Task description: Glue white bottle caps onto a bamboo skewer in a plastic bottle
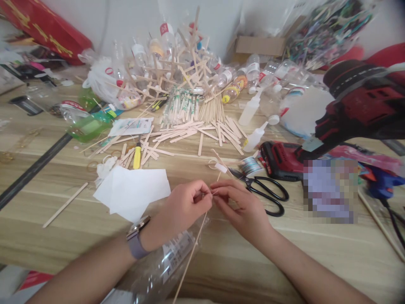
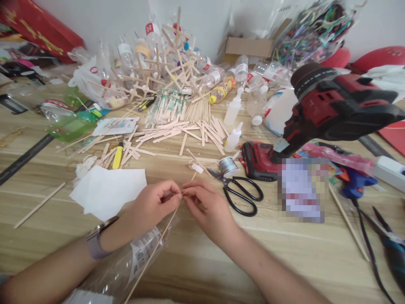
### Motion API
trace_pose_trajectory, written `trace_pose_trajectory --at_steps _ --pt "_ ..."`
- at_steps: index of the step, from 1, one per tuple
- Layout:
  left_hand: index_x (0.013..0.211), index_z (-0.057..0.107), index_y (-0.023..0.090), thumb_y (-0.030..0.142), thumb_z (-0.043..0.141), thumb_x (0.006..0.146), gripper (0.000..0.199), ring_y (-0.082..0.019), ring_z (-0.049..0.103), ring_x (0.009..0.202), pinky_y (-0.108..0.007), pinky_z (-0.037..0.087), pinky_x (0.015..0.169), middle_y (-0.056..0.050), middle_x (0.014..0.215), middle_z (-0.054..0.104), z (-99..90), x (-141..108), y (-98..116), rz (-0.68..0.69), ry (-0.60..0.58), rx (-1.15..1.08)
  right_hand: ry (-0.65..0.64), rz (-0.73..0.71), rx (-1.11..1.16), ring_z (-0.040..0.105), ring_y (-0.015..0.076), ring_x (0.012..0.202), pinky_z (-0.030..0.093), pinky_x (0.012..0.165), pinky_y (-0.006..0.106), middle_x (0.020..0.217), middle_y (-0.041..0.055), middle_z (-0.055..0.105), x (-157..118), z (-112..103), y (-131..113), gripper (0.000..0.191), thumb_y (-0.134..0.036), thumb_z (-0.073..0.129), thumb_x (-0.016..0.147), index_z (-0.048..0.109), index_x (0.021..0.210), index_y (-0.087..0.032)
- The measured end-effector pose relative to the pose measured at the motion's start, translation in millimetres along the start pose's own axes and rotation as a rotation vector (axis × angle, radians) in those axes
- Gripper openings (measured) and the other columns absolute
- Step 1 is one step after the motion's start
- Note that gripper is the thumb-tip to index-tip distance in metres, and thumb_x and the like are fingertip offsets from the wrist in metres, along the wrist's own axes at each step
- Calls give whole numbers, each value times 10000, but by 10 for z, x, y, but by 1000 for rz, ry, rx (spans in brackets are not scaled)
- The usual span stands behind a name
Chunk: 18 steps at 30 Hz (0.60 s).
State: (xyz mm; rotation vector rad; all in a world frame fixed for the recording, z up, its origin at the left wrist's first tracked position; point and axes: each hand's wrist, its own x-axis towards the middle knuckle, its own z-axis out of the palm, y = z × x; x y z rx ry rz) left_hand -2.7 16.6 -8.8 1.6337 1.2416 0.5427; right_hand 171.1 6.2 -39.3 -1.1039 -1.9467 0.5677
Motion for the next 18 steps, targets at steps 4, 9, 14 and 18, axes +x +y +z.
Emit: trace_pose_trajectory --at_steps 4,9,14,18 --pt "729 561 188 260 509 809 120 -81 387 498 -206 279 489 66 545 464 2 -26 50 -7 12 93 9 10 -7 656 136 685 523 540 232 882 55 687 1 8 -17 122 -109 556 825 622 786 -204" --pt "729 556 190 273 512 817 129 -81 394 510 -208 270 490 69 545 458 12 -38 46 19 -5 94 32 -28 -66 642 144 698 534 594 258 874 57 655 -2 22 -19 96 -117 556 809 572 773 -204" --pt "710 537 182 236 496 805 116 -76 367 516 -198 270 482 68 554 438 14 -5 -5 18 -21 -9 35 -54 -82 652 166 791 543 664 281 884 59 637 -18 24 0 121 -96 548 801 538 770 -212" --pt "707 525 178 229 476 793 111 -72 408 479 -198 290 469 69 548 447 15 45 -29 -80 -74 -163 86 -128 -163 644 191 850 547 715 326 923 74 621 -44 24 2 130 -88 543 791 554 793 -217"
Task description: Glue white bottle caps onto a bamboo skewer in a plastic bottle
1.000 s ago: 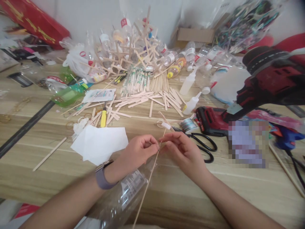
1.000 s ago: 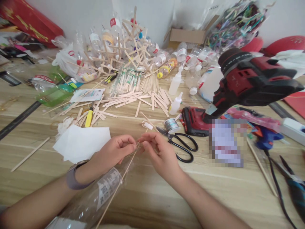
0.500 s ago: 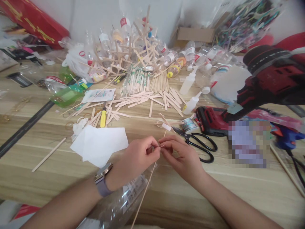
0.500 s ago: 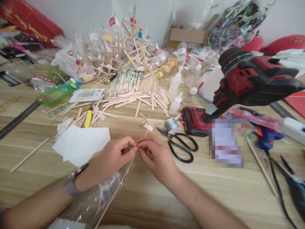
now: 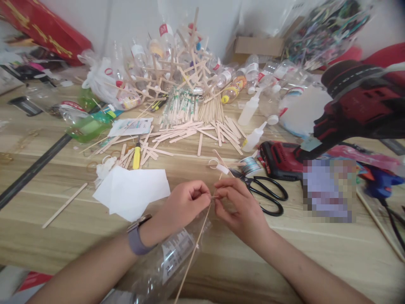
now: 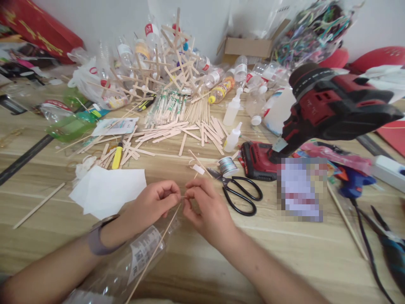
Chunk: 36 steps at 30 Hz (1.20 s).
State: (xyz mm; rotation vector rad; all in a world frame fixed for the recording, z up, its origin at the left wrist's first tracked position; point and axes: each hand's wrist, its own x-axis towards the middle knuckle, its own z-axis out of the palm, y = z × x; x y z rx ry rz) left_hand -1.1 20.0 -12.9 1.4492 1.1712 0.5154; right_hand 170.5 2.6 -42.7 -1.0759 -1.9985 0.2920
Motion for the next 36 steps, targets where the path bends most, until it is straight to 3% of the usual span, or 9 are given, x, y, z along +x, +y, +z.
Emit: trace_pose_trajectory --at_steps 6,11,13,16,21,28,36 --pt "680 521 175 247 486 774 124 -63 363 435 -193 256 450 80 481 413 33 33 -12 -138 -30 -222 72 -114 -165 638 211 873 544 718 344 948 93 607 -34 -1 -10 147 -81 580 771 593 821 -218" --pt "679 527 171 273 505 783 148 -61 348 440 -196 248 452 77 475 416 45 47 -25 -158 -49 -279 41 -168 -179 643 203 809 513 691 346 915 84 658 -18 -10 1 152 -66 590 774 572 819 -210" --pt "692 531 171 269 508 787 138 -62 368 450 -199 261 458 74 506 434 41 41 -20 -127 -47 -220 17 -165 -143 637 182 727 492 646 327 853 61 669 -6 -18 0 155 -60 579 777 561 810 -210" --pt "733 549 177 288 501 813 145 -77 412 486 -206 284 478 63 546 473 30 2 4 -29 7 -5 -13 -48 -34 580 139 607 475 577 285 799 33 652 17 -30 -16 163 -53 553 763 541 774 -216" --pt "796 588 188 312 490 853 168 -90 426 534 -212 278 504 53 584 504 29 -71 38 105 98 275 -46 129 106 581 130 620 470 552 247 747 8 628 59 -36 -52 181 -44 535 747 510 716 -221" --pt "890 622 189 256 480 856 161 -82 417 514 -209 278 518 65 563 492 45 -73 22 150 126 350 -34 143 138 600 128 651 480 570 238 760 6 638 65 -28 -51 175 -45 537 745 518 710 -215" --pt "772 606 177 227 524 792 98 -72 402 521 -201 267 503 70 554 465 21 -54 49 128 84 309 -51 124 114 626 157 736 508 642 272 809 32 626 54 -25 -32 161 -64 546 761 526 719 -219"
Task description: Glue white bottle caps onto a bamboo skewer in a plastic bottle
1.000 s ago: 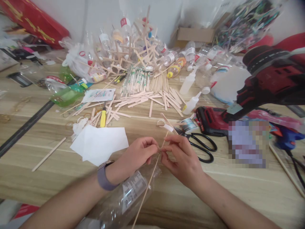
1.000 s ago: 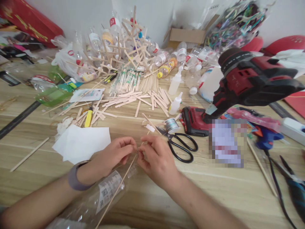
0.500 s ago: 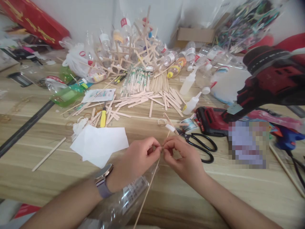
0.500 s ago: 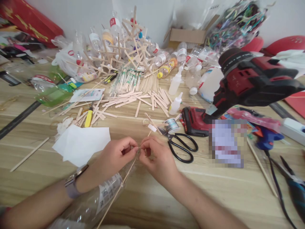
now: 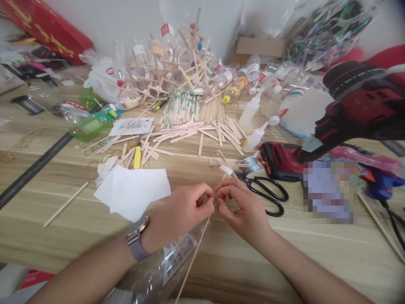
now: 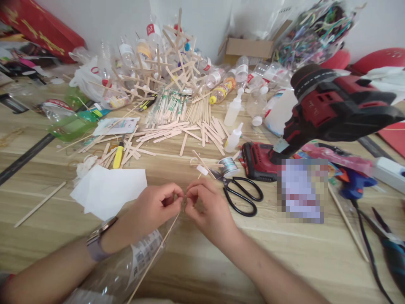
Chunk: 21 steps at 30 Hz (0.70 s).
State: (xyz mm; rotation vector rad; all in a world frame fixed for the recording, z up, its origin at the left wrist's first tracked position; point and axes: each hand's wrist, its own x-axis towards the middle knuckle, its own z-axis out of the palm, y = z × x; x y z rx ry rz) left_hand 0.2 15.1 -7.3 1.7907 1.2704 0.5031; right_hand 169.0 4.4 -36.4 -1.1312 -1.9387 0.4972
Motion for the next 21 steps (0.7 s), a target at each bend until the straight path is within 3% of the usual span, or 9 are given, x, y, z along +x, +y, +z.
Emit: trace_pose_trajectory --at_steps 5,10,21 --pt "753 565 167 242 497 813 118 -64 408 465 -191 278 462 72 517 466 -21 75 -72 -139 -200 -366 36 -61 -45 632 177 797 520 688 303 852 50 617 -12 9 23 145 -71 548 770 545 745 -214" --pt "727 578 156 286 531 825 170 -49 320 428 -193 229 445 80 460 428 -7 113 -134 -207 -207 -622 36 -70 -42 629 159 746 520 661 293 875 46 629 -17 -4 35 149 -76 551 800 550 831 -221" --pt "728 585 159 325 572 821 191 -45 264 402 -199 175 418 87 428 406 12 111 -139 -257 -234 -720 67 -136 -83 645 167 743 533 649 296 868 54 645 -17 -33 4 139 -96 568 802 581 872 -216"
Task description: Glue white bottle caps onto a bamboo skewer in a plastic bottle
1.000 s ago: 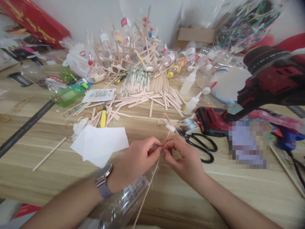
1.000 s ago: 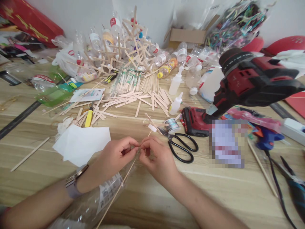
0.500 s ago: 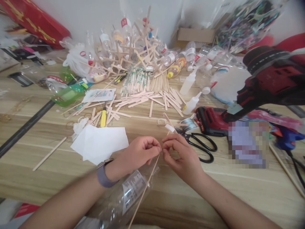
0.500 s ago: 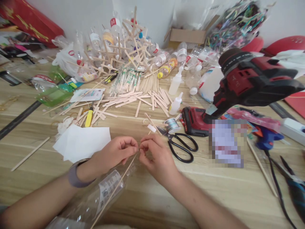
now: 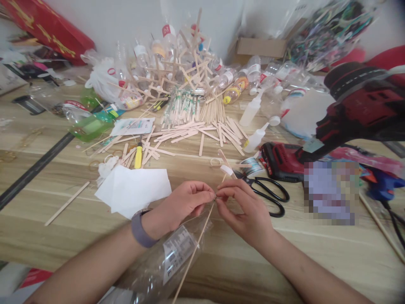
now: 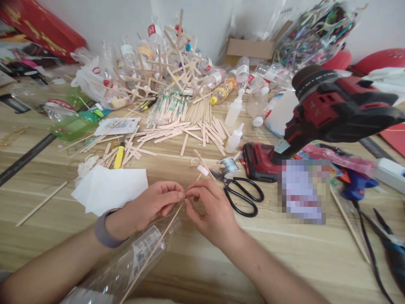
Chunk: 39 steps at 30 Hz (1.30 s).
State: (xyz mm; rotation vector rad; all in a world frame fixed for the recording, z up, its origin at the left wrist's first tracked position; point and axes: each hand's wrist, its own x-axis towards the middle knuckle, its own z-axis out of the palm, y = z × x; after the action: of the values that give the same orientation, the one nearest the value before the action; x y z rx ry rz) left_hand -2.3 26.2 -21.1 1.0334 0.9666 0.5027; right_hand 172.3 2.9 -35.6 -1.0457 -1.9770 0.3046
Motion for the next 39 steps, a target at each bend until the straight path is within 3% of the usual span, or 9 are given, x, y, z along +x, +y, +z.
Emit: trace_pose_trajectory --at_steps 10,16,25,30,34,39 --pt "749 601 156 318 610 794 169 -38 377 429 -185 247 427 77 539 470 24 -12 -4 72 70 105 -39 35 20 610 151 698 504 621 271 782 32 615 21 -17 2 144 -68 548 787 544 756 -209" --pt "774 605 156 345 589 806 192 -41 377 427 -184 265 434 75 538 476 9 -9 10 68 73 154 -101 51 73 595 169 766 486 657 277 815 47 587 34 -41 13 153 -54 505 767 510 746 -206" --pt "818 584 171 407 515 851 248 -68 332 415 -192 239 416 88 461 402 -26 -50 79 65 155 310 -315 84 217 567 190 857 481 717 314 921 69 556 109 -180 70 191 -19 480 694 464 700 -210" --pt "802 594 178 383 532 832 216 -64 310 416 -194 255 427 90 484 396 -10 -57 98 39 175 317 -330 59 242 556 183 873 470 742 316 929 67 545 108 -174 90 196 -11 473 697 458 713 -206" --pt "801 643 164 393 602 782 234 -58 292 431 -199 229 427 84 502 408 -34 -48 110 -19 144 258 -316 61 258 559 187 878 468 742 321 939 70 552 117 -185 97 184 -19 468 709 463 707 -203" --pt "736 655 140 441 683 709 304 -52 243 416 -218 140 405 84 459 358 -75 -22 106 -107 15 163 -306 71 258 573 197 908 472 763 331 975 78 580 123 -191 104 181 -25 475 710 479 709 -206"
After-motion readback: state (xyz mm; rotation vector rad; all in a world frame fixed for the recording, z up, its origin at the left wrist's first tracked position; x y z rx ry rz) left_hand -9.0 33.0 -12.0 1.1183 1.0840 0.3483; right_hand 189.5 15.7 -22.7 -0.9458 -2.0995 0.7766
